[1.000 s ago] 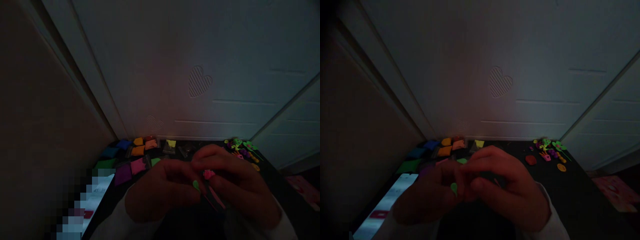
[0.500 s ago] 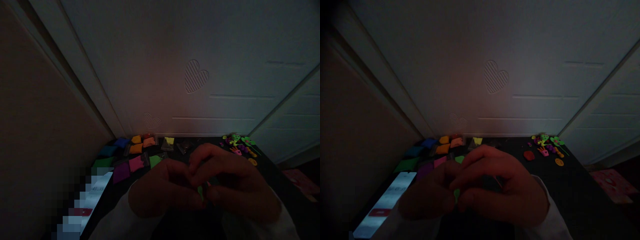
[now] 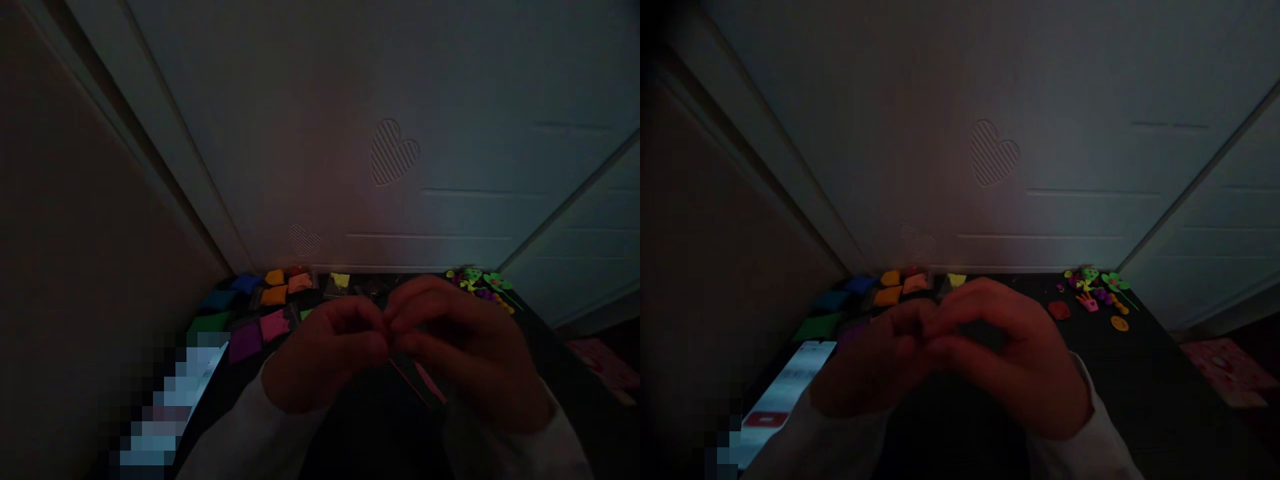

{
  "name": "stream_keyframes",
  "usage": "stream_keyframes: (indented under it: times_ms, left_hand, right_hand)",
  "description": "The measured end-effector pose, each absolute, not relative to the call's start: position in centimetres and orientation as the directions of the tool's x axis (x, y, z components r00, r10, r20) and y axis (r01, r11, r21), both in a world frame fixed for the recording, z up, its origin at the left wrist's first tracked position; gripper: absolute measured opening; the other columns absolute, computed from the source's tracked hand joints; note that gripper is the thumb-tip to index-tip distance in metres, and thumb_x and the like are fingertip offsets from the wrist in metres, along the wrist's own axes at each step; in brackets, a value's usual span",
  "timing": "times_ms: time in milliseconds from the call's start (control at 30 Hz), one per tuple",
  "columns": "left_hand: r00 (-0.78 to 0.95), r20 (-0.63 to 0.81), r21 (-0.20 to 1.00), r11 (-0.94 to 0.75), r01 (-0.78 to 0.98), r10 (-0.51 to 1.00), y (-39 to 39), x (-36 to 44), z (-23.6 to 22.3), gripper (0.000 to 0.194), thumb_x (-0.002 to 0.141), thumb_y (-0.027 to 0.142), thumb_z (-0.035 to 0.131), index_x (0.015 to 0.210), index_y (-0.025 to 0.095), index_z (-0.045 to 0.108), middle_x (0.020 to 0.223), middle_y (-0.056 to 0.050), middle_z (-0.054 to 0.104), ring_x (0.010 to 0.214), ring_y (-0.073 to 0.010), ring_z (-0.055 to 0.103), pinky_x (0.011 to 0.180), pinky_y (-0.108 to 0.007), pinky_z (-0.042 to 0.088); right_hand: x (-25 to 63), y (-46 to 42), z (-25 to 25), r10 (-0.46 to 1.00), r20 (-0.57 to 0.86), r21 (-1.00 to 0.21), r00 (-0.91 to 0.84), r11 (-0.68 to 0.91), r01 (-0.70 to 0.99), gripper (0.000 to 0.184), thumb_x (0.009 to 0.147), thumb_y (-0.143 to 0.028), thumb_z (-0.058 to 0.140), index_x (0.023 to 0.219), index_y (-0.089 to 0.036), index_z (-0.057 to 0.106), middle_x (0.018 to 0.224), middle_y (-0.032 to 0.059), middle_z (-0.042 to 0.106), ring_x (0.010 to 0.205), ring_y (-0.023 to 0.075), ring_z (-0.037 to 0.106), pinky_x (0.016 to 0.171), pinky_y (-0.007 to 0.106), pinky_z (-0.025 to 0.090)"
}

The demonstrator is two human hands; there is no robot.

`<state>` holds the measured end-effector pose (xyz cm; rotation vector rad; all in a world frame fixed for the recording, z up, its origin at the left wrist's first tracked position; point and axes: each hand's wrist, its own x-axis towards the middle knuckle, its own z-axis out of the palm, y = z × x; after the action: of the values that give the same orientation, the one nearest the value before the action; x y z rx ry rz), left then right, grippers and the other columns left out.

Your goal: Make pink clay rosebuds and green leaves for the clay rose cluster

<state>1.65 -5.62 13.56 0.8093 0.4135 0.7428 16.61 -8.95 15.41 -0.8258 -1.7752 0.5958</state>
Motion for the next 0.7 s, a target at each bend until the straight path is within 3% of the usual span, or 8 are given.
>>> stream_keyframes:
  times_ms: [100,233,467,633,700]
  left_hand:
    - [0.628,0.029,0.819,0.342,-0.461,0.778,-5.0,1.2,13.5,0.02,0.065,0.034,0.062,0.061,0.015,0.058,0.059,0.0,0.051,0.058,-0.01,0.046,0.056,-0.024,0.038]
    - [0.53,0.115,0.801,0.238,-0.549,0.84,-4.2,0.0,13.6,0.021,0.075,0.029,0.05,0.061,0.015,0.057,0.058,0.0,0.047,0.059,-0.0098,0.045,0.057,-0.024,0.038]
    - [0.303,0.167,0.678,0.114,-0.726,0.938,-3.2,-2.7,14.4,0.02,0.076,0.026,0.045,0.061,0.016,0.053,0.054,0.003,0.042,0.055,-0.0074,0.042,0.056,-0.023,0.037]
    - [0.291,0.181,0.681,0.094,-0.726,0.939,-2.7,-3.0,14.4,0.021,0.077,0.026,0.044,0.061,0.016,0.053,0.053,0.003,0.042,0.055,-0.0073,0.042,0.055,-0.023,0.037]
    - [0.306,0.188,0.702,0.091,-0.707,0.933,-2.8,-2.5,14.1,0.019,0.075,0.025,0.045,0.062,0.016,0.054,0.054,0.003,0.043,0.055,-0.0077,0.042,0.054,-0.023,0.036]
  right_hand:
    - [16.7,-8.9,15.1,0.796,0.591,-0.768,-0.127,0.604,0.213,0.007,0.078,-0.016,0.05,0.084,-0.019,0.054,0.079,0.0005,0.057,0.077,0.0101,0.056,0.064,0.02,0.048]
    - [16.6,-9.0,14.6,0.811,0.585,-0.793,-0.023,0.578,0.194,0.012,0.084,-0.019,0.041,0.084,-0.02,0.053,0.073,-0.0004,0.055,0.076,0.0103,0.054,0.071,0.025,0.045]
    - [16.9,-8.3,14.1,0.741,0.668,-0.742,0.067,0.67,-0.015,0.014,0.082,-0.024,0.043,0.073,-0.017,0.051,0.064,-0.0011,0.048,0.063,0.01,0.05,0.062,0.028,0.043]
    - [16.9,-8.2,14.1,0.752,0.644,-0.754,0.14,0.655,-0.046,0.002,0.074,-0.02,0.056,0.074,-0.018,0.055,0.064,-0.0025,0.054,0.062,0.0097,0.052,0.06,0.027,0.043]
    - [16.7,-8.3,14.2,0.781,0.605,-0.786,0.156,0.617,-0.042,0.006,0.073,-0.016,0.058,0.079,-0.019,0.057,0.069,-0.0022,0.057,0.067,0.0103,0.054,0.063,0.027,0.043]
